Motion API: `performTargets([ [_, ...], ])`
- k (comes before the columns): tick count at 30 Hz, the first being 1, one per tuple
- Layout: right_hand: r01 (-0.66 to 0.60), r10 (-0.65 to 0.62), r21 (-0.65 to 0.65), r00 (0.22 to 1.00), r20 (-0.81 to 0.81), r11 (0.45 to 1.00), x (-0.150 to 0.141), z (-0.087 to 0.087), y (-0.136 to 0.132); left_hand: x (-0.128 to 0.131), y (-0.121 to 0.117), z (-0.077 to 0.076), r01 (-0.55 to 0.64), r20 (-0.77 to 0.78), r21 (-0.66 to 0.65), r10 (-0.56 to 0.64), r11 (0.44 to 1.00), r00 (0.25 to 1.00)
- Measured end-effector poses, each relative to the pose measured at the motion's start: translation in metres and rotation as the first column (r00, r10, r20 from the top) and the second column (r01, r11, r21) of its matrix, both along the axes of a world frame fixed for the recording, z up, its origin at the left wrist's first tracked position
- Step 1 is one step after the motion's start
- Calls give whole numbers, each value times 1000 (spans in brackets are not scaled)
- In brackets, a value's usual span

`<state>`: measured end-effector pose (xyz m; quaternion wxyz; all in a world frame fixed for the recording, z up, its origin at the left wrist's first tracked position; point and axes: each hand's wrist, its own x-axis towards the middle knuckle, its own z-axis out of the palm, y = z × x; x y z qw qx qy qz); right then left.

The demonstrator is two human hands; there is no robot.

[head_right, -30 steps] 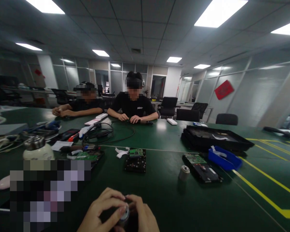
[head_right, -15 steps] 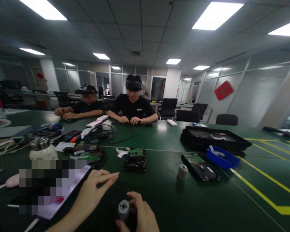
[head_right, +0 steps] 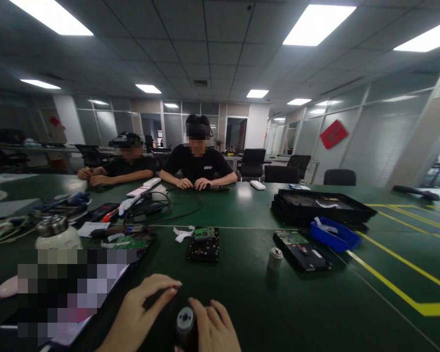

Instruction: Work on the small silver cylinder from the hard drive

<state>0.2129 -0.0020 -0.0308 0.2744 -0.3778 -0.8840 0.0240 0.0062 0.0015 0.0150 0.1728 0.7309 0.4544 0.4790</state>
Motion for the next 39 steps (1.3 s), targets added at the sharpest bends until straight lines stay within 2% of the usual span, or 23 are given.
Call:
performTargets([
  [3,-8,8,12,1000,25,1000,-5,7,-5,9,-11,-1,217,10,110,-219,970,976],
  [5,3,-3,-12,1000,30,1000,-8,13,-8,13,-14,-1,259,26,124,-264,958,964],
  [9,17,-17,-29,1000,7,999,-11,17,-12,15,-15,1,257,68,123,-266,959,962],
  [15,6,-6,-8,1000,-12,1000,-9,9,-6,14,-11,1,264,27,142,-270,954,963],
  [21,6,-6,-126,1000,3,992,-7,27,-9,12,-11,0,283,-67,98,-278,954,958],
  [28,34,-50,-58,955,-291,998,4,35,-17,12,-14,-1,294,-100,153,-281,943,954],
  [34,51,-154,-232,880,-449,971,-3,43,-17,12,-19,-6,294,-80,61,-289,954,954],
  [37,32,-190,-314,852,-488,949,-7,49,-15,12,-22,-14,214,26,61,-216,975,976],
  [39,0,-180,-360,866,-466,933,-9,53,-15,12,-23,-19,148,30,35,-149,988,988],
])
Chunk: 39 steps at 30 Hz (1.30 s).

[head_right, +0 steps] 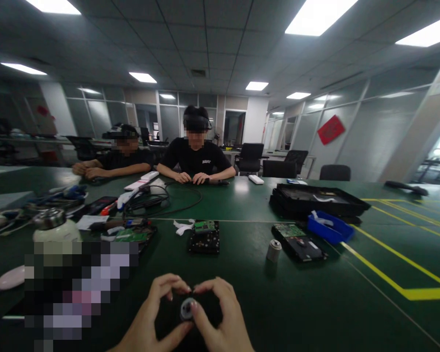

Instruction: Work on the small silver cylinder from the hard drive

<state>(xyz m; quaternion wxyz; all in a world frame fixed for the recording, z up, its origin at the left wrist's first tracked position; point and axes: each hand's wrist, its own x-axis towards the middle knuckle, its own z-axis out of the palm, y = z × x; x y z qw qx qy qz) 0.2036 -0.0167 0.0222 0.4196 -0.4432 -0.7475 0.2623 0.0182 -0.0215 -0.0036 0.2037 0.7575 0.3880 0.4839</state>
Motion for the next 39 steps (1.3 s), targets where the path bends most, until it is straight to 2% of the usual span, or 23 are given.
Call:
performTargets([
  [4,-59,61,-64,998,27,996,-4,5,-3,0,0,-3,-41,-106,-12,39,999,994],
  [8,-47,37,-130,996,-78,990,-9,11,-4,0,1,0,-43,-129,-5,42,999,991],
  [10,-43,20,-158,990,-143,986,-6,15,2,0,1,1,-46,-140,-34,40,998,989],
  [12,15,-35,-130,987,-155,991,2,17,14,0,2,1,-47,-152,-76,35,996,988],
  [14,127,-131,-52,989,-70,991,15,14,29,0,2,1,-37,-155,-105,20,994,988],
  [17,244,-239,5,945,223,970,35,1,47,0,3,1,2,-124,-121,-17,993,992],
  [19,258,-234,-14,895,380,966,42,-7,52,0,3,1,31,-98,-128,-44,991,994],
  [22,258,-218,-25,859,463,966,43,-14,50,0,3,-1,44,-77,-136,-55,990,996],
  [28,254,-217,-29,876,431,967,41,-14,51,2,4,-3,44,2,-189,-44,981,999],
  [32,225,-213,-32,951,223,974,31,-6,44,3,6,-2,41,-36,-243,-51,969,998],
  [34,150,-147,-23,984,95,988,21,1,33,3,7,-2,14,-33,-255,-23,967,999],
  [36,52,-51,-25,998,34,998,10,8,20,3,6,-4,-4,-22,-264,-2,964,1000],
  [39,-45,47,-45,998,42,998,0,14,5,5,6,-5,-12,23,-277,19,961,1000],
])
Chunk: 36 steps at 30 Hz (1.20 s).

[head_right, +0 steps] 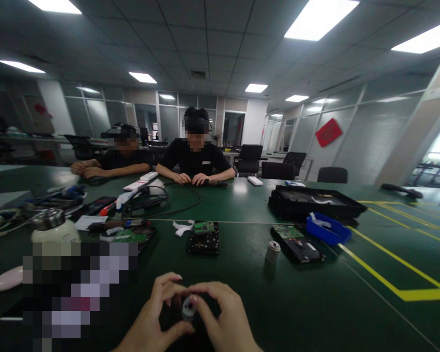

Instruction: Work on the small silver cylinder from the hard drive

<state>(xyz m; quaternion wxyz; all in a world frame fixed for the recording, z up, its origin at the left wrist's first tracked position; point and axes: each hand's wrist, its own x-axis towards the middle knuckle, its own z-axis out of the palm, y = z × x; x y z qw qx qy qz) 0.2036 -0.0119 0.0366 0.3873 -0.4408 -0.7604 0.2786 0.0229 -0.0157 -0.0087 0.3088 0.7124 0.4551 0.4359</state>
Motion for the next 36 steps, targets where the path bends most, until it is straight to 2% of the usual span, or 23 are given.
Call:
performTargets([
  [4,-73,69,54,996,61,996,-2,2,-4,0,1,2,-3,6,-24,3,1000,1000],
  [8,-106,104,52,994,47,993,-1,4,-2,0,0,4,-19,-26,-18,18,1000,999],
  [12,-156,155,52,988,14,986,0,4,-5,0,-4,3,-64,-6,24,65,998,998],
  [15,-198,198,64,980,1,978,3,-2,-7,0,-7,5,-38,0,86,38,996,999],
  [20,-113,114,23,993,-38,993,10,-19,-6,-4,-7,18,-62,23,184,58,981,998],
  [26,-114,108,-90,992,-67,989,9,-25,-2,-4,-3,26,-89,-85,81,96,993,992],
  [31,-132,122,-95,988,-99,987,8,-24,-1,0,0,32,-82,-133,91,93,992,987],
  [33,-147,138,-90,985,-101,985,8,-24,-3,-2,5,36,-114,-133,121,130,986,983],
  [36,-157,151,-85,986,-73,984,8,-23,-4,-12,20,35,-249,-173,188,281,950,944],
])
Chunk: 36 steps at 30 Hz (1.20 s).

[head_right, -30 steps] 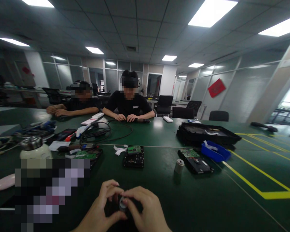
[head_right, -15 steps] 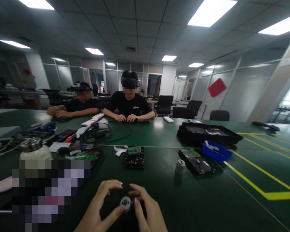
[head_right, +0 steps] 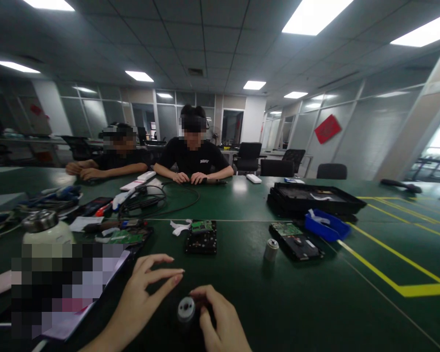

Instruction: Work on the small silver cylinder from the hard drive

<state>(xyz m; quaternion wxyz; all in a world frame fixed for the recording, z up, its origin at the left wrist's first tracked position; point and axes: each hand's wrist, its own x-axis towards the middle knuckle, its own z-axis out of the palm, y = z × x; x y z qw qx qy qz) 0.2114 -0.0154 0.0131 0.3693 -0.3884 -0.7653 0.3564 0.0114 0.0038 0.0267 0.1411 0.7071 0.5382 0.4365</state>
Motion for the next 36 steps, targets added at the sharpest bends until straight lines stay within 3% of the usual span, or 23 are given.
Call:
performTargets([
  [3,13,-14,14,998,61,1000,-1,1,0,-11,13,-10,-155,-163,-77,141,985,977],
  [6,18,-22,35,994,107,999,-2,2,2,-18,18,-22,-191,-276,-162,141,968,951],
  [18,33,-38,37,989,143,999,-2,-2,2,-19,17,-28,-181,-243,-158,140,971,960],
  [21,42,-45,25,988,148,999,-2,0,2,-18,17,-21,-172,-228,-164,132,971,965],
  [23,47,-48,10,990,136,999,-2,1,2,-15,15,-10,-116,-159,-138,93,984,983],
  [26,54,-53,-8,991,121,999,-2,1,3,-6,6,9,103,-40,-104,-108,989,993],
  [28,53,-52,-3,992,114,999,-2,1,3,1,-2,19,190,-13,-134,-193,973,981],
  [32,52,-55,30,992,113,998,-2,0,3,11,-14,23,164,-6,-246,-171,955,985],
  [36,47,-53,51,990,134,998,-2,0,3,10,-16,19,210,-44,-234,-227,949,973],
])
